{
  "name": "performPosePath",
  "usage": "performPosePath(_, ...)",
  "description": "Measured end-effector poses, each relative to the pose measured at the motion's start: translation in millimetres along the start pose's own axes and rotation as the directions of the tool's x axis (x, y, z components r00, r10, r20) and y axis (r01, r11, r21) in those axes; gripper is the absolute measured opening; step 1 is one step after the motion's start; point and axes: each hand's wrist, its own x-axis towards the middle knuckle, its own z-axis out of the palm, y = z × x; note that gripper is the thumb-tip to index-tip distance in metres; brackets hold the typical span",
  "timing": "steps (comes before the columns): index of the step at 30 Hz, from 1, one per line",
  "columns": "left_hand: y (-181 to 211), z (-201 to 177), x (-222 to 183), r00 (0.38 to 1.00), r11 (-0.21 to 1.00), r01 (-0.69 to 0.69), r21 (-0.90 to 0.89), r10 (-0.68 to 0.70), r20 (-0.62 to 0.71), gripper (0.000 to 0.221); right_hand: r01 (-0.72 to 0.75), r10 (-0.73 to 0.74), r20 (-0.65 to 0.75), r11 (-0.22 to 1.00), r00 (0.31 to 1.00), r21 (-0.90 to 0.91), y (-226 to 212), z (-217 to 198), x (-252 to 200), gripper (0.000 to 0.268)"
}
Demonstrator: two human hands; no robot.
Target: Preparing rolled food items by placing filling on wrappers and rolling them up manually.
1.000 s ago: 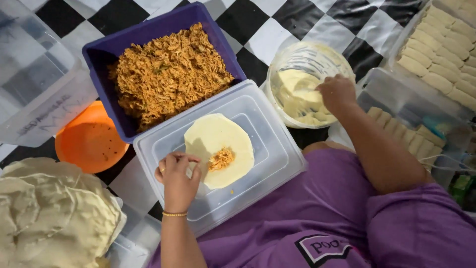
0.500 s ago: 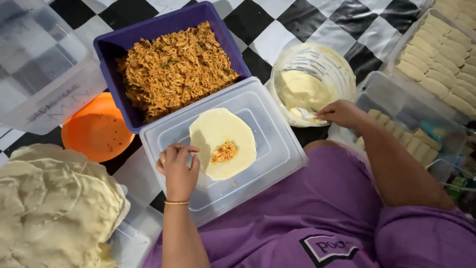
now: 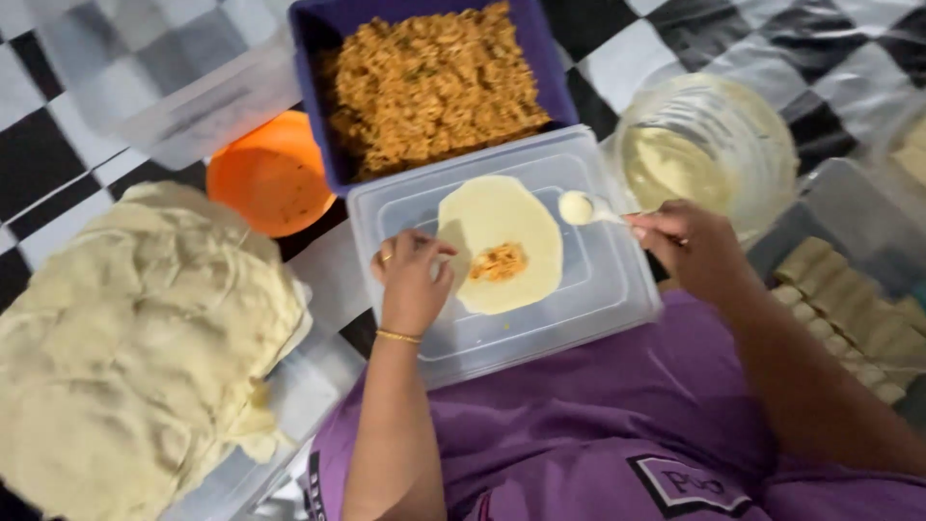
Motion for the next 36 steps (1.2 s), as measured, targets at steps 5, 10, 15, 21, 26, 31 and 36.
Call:
performPosePath(5, 11.0, -13.9, -3.4, 0.996, 0.998, 0.031, 0.048, -0.035, 0.087, 0.012, 0.308, -0.314, -0.012, 0.939, 0.949, -0.151, -68.7, 46.7, -1.3, 0.008)
performPosePath(10, 19.4, -14.5, -8.1, 0.973, 0.995, 0.02, 0.102, -0.043, 0.226, 0.016, 0.461, -0.506, -0.055, 0.821, 0.861, -0.338, -22.1, 31.3, -0.1, 0.012)
performPosePath(15, 34.5, -18.7, -13.0, 0.985, 0.997, -0.074, -0.023, 0.076, 0.155, 0.011, -0.169, 0.138, -0.101, 0.881, 0.985, -0.442, 30.3, -13.9, 28.6, 0.017)
performPosePath(21, 31.5, -16.0, -28.9, 0.959, 0.993, -0.118, 0.001, 0.114, 0.261, 0.026, -0.388, 0.576, 0.03, 0.588, 0.817, -0.71, 214.3, 6.2, 45.1, 0.039)
performPosePath(26, 36.0, -14.1, -33.7, 0.97, 0.984, -0.176, 0.027, 0.169, 0.177, 0.017, -0.413, 0.593, 0.019, 0.582, 0.805, -0.701, 40.2, 1.2, 43.2, 0.032)
performPosePath(31, 38.1, -16.2, -19.5, 0.912, 0.995, -0.093, 0.021, 0.077, 0.404, 0.013, 0.295, -0.245, 0.18, 0.886, 0.953, -0.357, -45.8, 53.3, 19.8, 0.026)
performPosePath(36, 16.8, 6.1, -13.5, 1.0, 0.988, 0.018, -0.15, -0.016, 0.019, 0.013, 0.442, -0.381, 0.228, 0.812, 0.896, -0.381, -44.7, 102.1, 33.5, 0.038)
